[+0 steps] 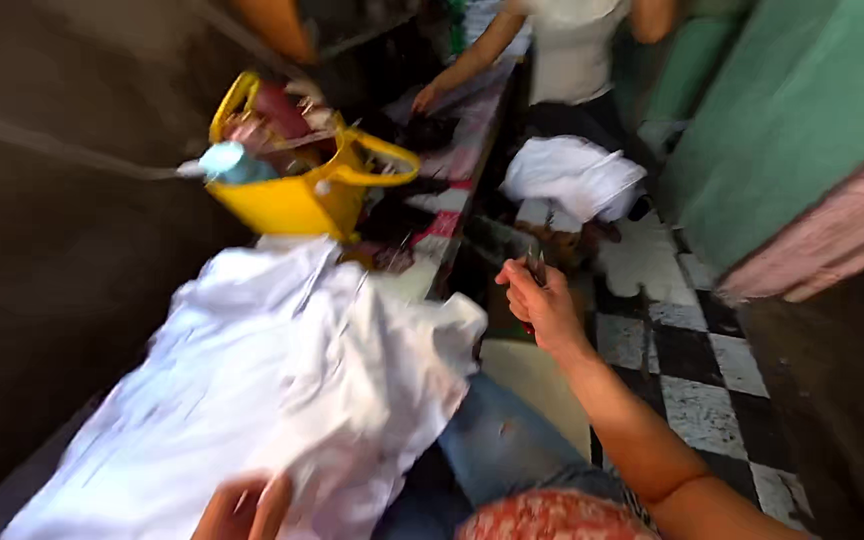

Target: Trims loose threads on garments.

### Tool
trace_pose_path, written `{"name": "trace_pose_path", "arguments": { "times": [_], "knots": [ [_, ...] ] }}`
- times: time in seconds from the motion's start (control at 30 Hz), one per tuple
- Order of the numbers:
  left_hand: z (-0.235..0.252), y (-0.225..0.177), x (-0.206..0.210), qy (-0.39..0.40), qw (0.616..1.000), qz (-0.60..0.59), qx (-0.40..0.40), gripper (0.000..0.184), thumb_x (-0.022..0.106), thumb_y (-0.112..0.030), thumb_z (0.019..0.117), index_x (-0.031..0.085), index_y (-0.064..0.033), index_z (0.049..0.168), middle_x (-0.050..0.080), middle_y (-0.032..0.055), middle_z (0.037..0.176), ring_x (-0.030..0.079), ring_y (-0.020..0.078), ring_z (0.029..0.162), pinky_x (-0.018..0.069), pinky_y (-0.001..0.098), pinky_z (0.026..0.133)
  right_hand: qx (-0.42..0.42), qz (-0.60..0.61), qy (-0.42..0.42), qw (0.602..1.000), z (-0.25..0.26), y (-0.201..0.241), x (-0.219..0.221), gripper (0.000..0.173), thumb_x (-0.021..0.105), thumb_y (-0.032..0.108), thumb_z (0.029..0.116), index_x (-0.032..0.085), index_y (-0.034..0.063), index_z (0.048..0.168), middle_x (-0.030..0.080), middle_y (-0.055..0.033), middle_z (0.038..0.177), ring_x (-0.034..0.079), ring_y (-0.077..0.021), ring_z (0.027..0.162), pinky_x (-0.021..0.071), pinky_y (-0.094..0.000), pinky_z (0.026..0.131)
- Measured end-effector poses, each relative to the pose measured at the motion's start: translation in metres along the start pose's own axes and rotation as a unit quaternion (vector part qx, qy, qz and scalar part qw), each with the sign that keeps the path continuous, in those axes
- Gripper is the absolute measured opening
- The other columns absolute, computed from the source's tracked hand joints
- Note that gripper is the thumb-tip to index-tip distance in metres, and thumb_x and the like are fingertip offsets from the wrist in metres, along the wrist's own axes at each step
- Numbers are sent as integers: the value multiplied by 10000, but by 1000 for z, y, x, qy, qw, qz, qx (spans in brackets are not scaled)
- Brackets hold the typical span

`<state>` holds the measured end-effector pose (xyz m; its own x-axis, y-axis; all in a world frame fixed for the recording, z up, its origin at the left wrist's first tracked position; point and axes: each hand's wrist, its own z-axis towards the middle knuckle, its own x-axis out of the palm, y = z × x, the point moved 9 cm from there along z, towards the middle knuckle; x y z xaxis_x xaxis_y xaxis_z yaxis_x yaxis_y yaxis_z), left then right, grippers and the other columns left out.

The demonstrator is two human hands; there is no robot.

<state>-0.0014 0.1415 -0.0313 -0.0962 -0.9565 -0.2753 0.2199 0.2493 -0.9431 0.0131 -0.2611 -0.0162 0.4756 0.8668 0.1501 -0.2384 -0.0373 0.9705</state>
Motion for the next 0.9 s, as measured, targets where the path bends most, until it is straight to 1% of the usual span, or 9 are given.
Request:
{"name": "trace_pose_path", "arguments": {
  "times": [0.2,0.33,0.43,0.53,0.63,0.7,0.77,0.83,0.9],
  "knots": [
    [-5,7,-12,-108,992,14,-67,20,604,-85,965,585,-82,973,613,-97,725,596,-17,657,531,208,662,-80,-87,274,954,-92,-22,149,120,652,109,957,719,14,987,624,65,734,511,70,614,452,-124,587],
    [-12,12,-13,-112,989,-23,-90,71,596,-72,969,573,-122,925,587,-97,645,570,-10,587,506,188,607,-143,-65,325,933,-127,-24,189,169,670,116,944,758,-23,981,687,1,751,519,76,619,441,-96,598],
    [-16,10,-10,-109,990,-42,-84,49,572,-80,974,570,-110,935,591,-107,656,576,-15,590,500,173,596,-170,-71,330,926,-131,-24,201,246,693,164,942,755,-11,1103,710,-33,829,542,48,654,454,-98,617],
    [-17,6,-7,-71,995,-49,-55,58,626,-87,944,580,-89,978,622,-105,723,602,-18,640,519,169,617,-183,-197,375,887,-119,-36,212,386,741,249,907,732,82,1255,689,-134,1025,658,-183,782,564,-340,669],
    [-21,-1,-2,-18,993,118,-10,258,770,-184,832,666,-44,1023,698,-43,878,636,12,765,525,200,693,-204,-266,401,853,-101,-46,218,189,734,142,882,752,31,1034,678,-193,1032,692,-305,785,572,-475,653],
    [-23,-15,-13,-113,951,286,42,145,741,-127,798,699,-27,894,708,46,825,648,107,675,527,285,580,-337,-260,277,861,-99,-24,208,105,730,119,820,718,17,842,674,-165,849,654,-254,604,519,-396,479],
    [-28,-31,-27,-225,898,358,120,118,713,-41,759,635,37,800,649,168,838,623,202,678,495,317,556,-453,-241,183,839,-110,-2,196,170,701,153,833,651,34,723,633,-129,736,594,-202,542,443,-316,435],
    [-35,-39,-38,-316,847,382,191,127,672,-24,760,558,30,781,590,193,894,590,182,771,467,214,621,-486,-216,172,829,-123,1,192,200,663,160,875,633,49,712,624,-123,732,578,-184,560,429,-288,461],
    [-41,-32,-40,-348,824,397,206,87,613,17,756,531,20,783,591,193,903,606,224,866,486,237,730,-445,-239,221,834,-137,-17,198,172,664,176,882,659,51,765,655,-140,782,604,-204,564,454,-313,448]
  ]
}}
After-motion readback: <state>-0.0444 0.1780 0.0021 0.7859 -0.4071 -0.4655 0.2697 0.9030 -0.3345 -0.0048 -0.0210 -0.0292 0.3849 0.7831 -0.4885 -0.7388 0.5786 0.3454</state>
